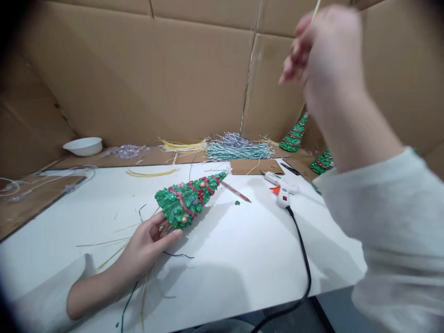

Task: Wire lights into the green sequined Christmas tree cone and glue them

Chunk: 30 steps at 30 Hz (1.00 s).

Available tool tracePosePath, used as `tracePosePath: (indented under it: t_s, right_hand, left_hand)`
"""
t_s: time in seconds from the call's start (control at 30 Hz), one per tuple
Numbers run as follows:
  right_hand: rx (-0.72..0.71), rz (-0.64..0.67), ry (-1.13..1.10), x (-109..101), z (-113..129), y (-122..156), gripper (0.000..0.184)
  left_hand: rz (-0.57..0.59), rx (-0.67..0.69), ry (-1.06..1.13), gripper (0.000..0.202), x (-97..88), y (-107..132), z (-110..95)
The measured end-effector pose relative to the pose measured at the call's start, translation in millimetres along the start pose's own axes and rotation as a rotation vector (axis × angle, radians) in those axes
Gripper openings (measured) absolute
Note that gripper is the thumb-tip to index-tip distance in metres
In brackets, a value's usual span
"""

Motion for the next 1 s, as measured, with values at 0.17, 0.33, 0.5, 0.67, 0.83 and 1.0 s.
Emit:
tracePosePath:
  t_s: [0.17,0.33,0.5,0.67,0.83,1.0]
  right_hand:
    - [0.144,-0.038,-0.150,26.4,-55.2,51.3,0.031]
    - [0.108,0.253,-0.273,65.4,-63.0,77.8,0.039]
    - [0.198,0.327,-0.239,78.1,-75.9,84.2,0.034]
    - [0.319,0.331,-0.202,84.6,-95.6,95.5,0.012]
    - [0.316,0.406,-0.274,93.9,-102.5,103.2,0.029]
    - [0.426,0.459,-0.315,104.9,-123.2,106.4,0.017]
  left_hand:
    - [-0.029,0.004,-0.062,0.039,0.3,-2.0,-2.9]
    - [-0.026,-0.028,0.062,0.038,3.8,-5.9,-0.1]
    - [-0.027,-0.059,0.128,0.037,3.4,-11.3,-3.1]
    - [-0.033,-0.127,-0.020,0.026,-3.9,-15.9,-4.9]
    - [-0.028,-0.168,-0.078,0.019,-5.8,-20.1,-10.2]
    - [-0.011,-0.186,-0.095,0.024,-7.6,-21.9,-9.1]
Point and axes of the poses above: each hand's wrist, its own y-axis away from the middle knuckle, its own x-axis out of the palm, z = x × y, the point moved 9 cm from there along -y, towards the middle knuckle, and after that the axes turned 3 degrees about y, right-handed, at the moved point
